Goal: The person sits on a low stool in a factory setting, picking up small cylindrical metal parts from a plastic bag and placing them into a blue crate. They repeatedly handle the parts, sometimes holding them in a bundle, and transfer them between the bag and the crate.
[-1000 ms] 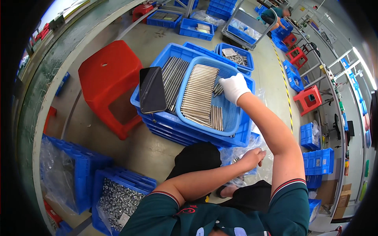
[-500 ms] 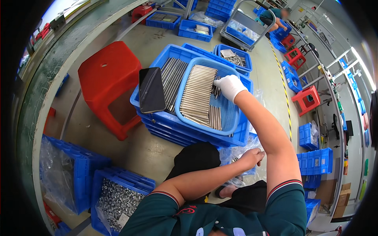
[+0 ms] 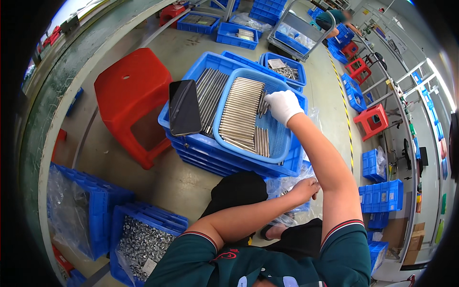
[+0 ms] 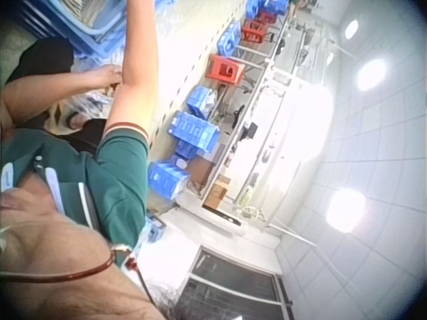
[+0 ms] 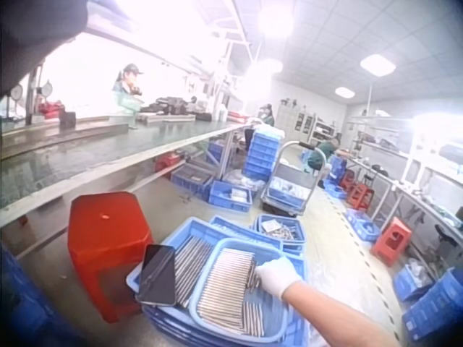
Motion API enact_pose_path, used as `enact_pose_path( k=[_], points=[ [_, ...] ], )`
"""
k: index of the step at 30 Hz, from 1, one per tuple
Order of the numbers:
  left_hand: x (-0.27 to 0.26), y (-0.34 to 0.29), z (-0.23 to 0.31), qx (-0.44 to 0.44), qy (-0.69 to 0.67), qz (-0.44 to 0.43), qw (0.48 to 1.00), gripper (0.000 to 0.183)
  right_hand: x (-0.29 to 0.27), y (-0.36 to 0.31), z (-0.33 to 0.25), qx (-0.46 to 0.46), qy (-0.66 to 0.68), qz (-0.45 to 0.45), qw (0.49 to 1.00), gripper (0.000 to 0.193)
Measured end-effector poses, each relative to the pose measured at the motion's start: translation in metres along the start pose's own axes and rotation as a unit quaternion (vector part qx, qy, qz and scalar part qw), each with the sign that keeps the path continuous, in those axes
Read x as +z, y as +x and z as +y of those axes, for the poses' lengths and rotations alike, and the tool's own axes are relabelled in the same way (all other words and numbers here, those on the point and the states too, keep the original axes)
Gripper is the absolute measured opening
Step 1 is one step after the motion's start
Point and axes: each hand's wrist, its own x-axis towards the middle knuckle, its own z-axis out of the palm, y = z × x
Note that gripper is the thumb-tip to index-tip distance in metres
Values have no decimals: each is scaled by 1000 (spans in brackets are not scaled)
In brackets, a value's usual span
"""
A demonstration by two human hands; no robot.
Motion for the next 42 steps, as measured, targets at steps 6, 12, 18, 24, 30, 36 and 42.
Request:
enact_pose_path(
  k=[6,12,18,24,30,36,42],
  points=[
    [1,-14,22,-19,-14,-2,1000,19,-7,-8,-20,38,100,-11,994,17],
    [3,-15,21,-24,-26,-17,999,17,0,-3,-20,69,98,-19,993,20],
    [4,-9,13,-11,-15,-4,1000,20,11,-4,-6,26,138,7,990,24],
    [4,3,-4,-11,0,-5,1000,21,9,2,15,8,63,54,997,23],
    [3,1,0,-13,-2,-3,1000,20,7,9,12,-28,-56,33,997,18],
    [9,-5,3,12,-23,1,1000,20,22,17,12,-19,4,11,1000,24],
    [6,-5,5,1,-23,2,1000,21,19,15,5,-20,-18,-16,1000,22]
  ],
)
